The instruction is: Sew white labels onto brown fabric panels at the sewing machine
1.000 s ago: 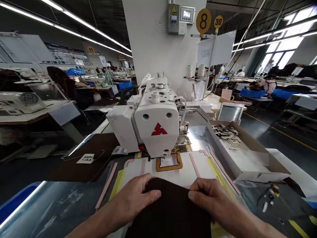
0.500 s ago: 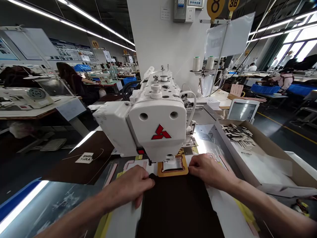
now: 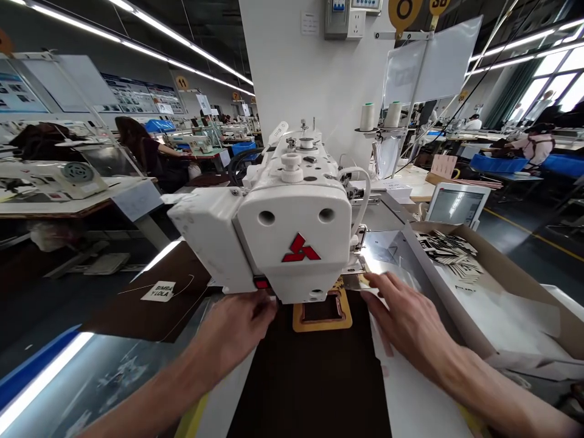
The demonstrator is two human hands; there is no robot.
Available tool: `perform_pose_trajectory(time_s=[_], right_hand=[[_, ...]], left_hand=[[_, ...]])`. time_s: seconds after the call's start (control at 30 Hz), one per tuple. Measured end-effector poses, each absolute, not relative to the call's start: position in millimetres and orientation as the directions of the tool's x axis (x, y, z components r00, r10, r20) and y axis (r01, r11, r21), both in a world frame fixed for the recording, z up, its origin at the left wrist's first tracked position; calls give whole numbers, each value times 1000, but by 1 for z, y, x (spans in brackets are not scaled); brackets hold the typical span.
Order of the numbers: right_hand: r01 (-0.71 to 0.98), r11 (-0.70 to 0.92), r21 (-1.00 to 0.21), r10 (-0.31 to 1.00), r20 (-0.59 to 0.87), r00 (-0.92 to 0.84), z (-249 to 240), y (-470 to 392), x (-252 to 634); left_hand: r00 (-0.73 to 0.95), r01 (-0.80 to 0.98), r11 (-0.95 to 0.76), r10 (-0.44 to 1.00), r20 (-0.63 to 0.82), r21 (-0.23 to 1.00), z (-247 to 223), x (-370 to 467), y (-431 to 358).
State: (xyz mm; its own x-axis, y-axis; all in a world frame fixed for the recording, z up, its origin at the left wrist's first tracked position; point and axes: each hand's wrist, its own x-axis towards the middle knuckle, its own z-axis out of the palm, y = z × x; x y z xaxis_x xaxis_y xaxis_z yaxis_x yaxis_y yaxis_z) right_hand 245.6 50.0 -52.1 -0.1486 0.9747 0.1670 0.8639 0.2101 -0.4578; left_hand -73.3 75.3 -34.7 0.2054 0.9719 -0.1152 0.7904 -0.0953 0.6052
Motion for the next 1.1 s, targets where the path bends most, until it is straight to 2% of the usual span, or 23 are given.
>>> perform_pose_trajectory(time_s=[0.03, 0.07, 0.13, 0.23, 0.3, 0.47, 0.7, 0.9, 1.1], right_hand=[[853, 322, -412, 941, 239, -239, -55, 36, 250], [827, 428, -364, 898, 276, -343, -58, 23, 253], [775, 570, -271, 818, 276, -505, -65, 3, 257], [773, 602, -199, 798, 176, -576, -72, -6, 257], [808, 555, -197, 832, 125, -540, -72, 2, 257], [837, 500, -222, 865, 172, -471, -70, 36, 258], [886, 424, -189, 901, 191, -391, -69, 41, 253], [822, 526, -219, 848, 212, -486, -74, 28, 255], [816, 537, -216, 840, 222, -494, -74, 51, 261]], left_hand=[[232, 803, -168, 972, -41, 572, -38, -79, 64], [330, 809, -314, 942, 59, 497, -42, -84, 54], [535, 751, -568, 822, 194, 337, -52, -97, 39], [704, 675, -729, 682, 197, 111, -66, -110, 38], [729, 667, -745, 659, 185, 29, -72, -109, 46], [572, 783, -618, 759, 311, 69, -71, -94, 58], [692, 701, -713, 689, 217, 29, -77, -99, 52], [588, 780, -616, 781, 208, 108, -73, -96, 61], [622, 712, -673, 737, 264, 201, -67, -99, 43]])
